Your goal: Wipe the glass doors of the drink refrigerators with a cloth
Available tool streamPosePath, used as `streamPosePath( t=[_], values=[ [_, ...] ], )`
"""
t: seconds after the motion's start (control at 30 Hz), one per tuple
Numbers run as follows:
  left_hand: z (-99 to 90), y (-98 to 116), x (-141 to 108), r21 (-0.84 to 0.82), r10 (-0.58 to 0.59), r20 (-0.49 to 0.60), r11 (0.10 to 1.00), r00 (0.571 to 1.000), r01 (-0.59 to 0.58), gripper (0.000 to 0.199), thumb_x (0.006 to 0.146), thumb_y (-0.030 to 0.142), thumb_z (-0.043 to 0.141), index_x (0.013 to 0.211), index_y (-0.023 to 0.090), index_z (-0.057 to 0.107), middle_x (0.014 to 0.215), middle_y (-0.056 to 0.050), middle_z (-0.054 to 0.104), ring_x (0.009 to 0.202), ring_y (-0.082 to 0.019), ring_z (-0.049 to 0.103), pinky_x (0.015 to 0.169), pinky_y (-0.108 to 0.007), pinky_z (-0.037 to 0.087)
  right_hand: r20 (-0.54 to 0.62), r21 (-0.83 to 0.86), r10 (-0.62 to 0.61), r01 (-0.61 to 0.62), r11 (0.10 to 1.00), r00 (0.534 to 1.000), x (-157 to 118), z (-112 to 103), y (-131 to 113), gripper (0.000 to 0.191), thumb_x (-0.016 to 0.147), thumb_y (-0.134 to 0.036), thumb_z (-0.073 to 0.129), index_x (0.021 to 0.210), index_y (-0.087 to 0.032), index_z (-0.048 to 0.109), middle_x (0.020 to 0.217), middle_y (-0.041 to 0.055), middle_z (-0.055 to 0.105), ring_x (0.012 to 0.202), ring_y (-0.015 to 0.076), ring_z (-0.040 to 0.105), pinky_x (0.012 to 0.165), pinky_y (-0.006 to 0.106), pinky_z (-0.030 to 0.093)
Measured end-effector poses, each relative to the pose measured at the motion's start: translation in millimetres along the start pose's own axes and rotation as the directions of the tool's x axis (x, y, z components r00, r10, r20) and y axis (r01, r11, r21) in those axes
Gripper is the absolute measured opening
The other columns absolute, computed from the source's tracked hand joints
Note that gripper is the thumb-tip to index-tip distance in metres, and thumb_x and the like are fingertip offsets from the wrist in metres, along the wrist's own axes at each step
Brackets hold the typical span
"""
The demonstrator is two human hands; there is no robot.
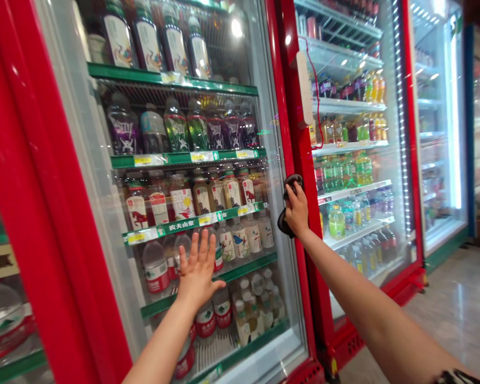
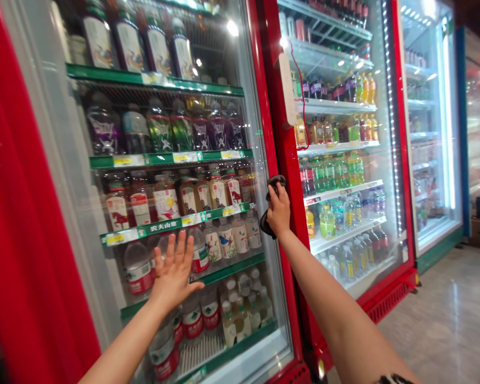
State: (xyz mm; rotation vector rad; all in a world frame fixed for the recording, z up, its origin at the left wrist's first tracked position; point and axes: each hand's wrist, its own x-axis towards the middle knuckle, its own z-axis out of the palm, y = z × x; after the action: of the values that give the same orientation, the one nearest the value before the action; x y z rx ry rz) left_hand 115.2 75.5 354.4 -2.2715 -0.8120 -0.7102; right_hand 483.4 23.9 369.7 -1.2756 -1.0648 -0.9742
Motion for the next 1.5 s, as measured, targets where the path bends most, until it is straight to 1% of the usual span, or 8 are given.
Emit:
streamPosePath(
  t=[0.2,0.37,0.67,0.9,1.1,1.2,1.33,1.5],
  values=[
    [0.9,-1.0,-1.5,0.015,0.000,-0.031,1.000,1.000,0.000,0.142,0.058,0.072,0.081,0.161,0.015,0.001,0.166,-0.020,0.004,0.154,-0.039,-0.007,0.120,-0.066,-0.008,-0.001,0.023,-0.077,0.077,0.997,0.997,-55.1,-4.3,5.1,0.065,0.091,-0.009,0.041,0.153,-0.031,0.041,0.162,0.0077,0.036,0.150,0.0265,0.030,0.118,0.056,0.036],
    [3.2,-2.9,-2.8,0.025,0.005,-0.045,1.000,0.999,-0.004,0.138,0.060,0.075,0.078,0.161,0.016,0.004,0.167,-0.019,0.005,0.154,-0.038,-0.006,0.121,-0.065,-0.006,-0.079,0.046,-0.034,0.038,0.998,0.996,13.5,9.8,-19.2,0.060,0.095,-0.015,0.042,0.152,-0.029,0.043,0.162,0.0068,0.036,0.150,0.0263,0.030,0.121,0.055,0.033],
    [3.1,0.5,-3.6,0.039,-0.019,-0.038,0.999,0.999,0.020,0.138,0.059,0.071,0.081,0.161,0.015,0.007,0.167,-0.019,0.006,0.154,-0.037,-0.008,0.121,-0.064,-0.006,0.239,0.135,-0.424,0.402,0.905,0.874,-27.5,-14.7,-15.9,0.063,0.093,-0.007,0.040,0.150,-0.032,0.046,0.159,0.0031,0.043,0.152,0.0219,0.026,0.119,0.049,0.039],
    [-2.5,3.2,-4.5,0.026,-0.025,-0.009,0.999,1.000,0.025,0.143,0.055,0.074,0.082,0.161,0.014,0.007,0.167,-0.019,0.006,0.154,-0.038,-0.007,0.122,-0.064,-0.005,0.058,0.064,-0.201,0.197,0.978,0.978,11.0,14.7,-81.2,0.061,0.094,-0.008,0.039,0.152,-0.026,0.044,0.162,0.0042,0.037,0.153,0.0230,0.023,0.121,0.048,0.035],
    [0.0,5.4,-7.5,0.087,-0.041,-0.031,0.995,0.999,0.043,0.145,0.055,0.071,0.084,0.161,0.015,0.002,0.167,-0.016,0.003,0.154,-0.036,-0.011,0.122,-0.063,-0.006,0.274,0.196,-0.573,0.538,0.820,0.772,-30.9,-6.2,-74.5,0.066,0.091,-0.003,0.044,0.150,-0.034,0.047,0.156,0.0010,0.046,0.150,0.0219,0.032,0.118,0.047,0.039],
    [1.4,4.6,-8.5,0.080,-0.027,-0.014,0.996,1.000,0.028,0.145,0.055,0.073,0.082,0.161,0.014,0.002,0.167,-0.017,0.001,0.153,-0.036,-0.013,0.122,-0.064,-0.006,0.203,0.189,-0.470,0.436,0.880,0.859,-17.3,-8.3,-64.3,0.072,0.089,0.000,0.042,0.152,-0.035,0.043,0.156,0.0018,0.046,0.149,0.0232,0.033,0.117,0.050,0.041],
    [0.9,8.8,-7.2,0.089,-0.042,0.000,0.995,0.999,0.042,0.149,0.052,0.070,0.086,0.161,0.013,0.001,0.167,-0.017,-0.001,0.153,-0.035,-0.018,0.122,-0.063,-0.006,0.071,0.149,-0.243,0.231,0.962,0.967,4.0,14.8,-112.2,0.077,0.087,0.000,0.043,0.156,-0.034,0.036,0.161,0.0021,0.039,0.152,0.0267,0.027,0.119,0.054,0.037],
    [-10.8,9.5,-11.1,0.101,-0.038,0.011,0.994,0.999,0.037,0.149,0.053,0.058,0.092,0.161,0.014,-0.002,0.168,-0.016,0.000,0.154,-0.032,-0.016,0.124,-0.061,0.001,0.273,0.186,-0.487,0.452,0.873,0.829,-29.3,14.3,-144.7,0.074,0.088,-0.001,0.043,0.155,-0.032,0.039,0.160,0.0006,0.040,0.152,0.0246,0.027,0.120,0.050,0.036]
  ],
)
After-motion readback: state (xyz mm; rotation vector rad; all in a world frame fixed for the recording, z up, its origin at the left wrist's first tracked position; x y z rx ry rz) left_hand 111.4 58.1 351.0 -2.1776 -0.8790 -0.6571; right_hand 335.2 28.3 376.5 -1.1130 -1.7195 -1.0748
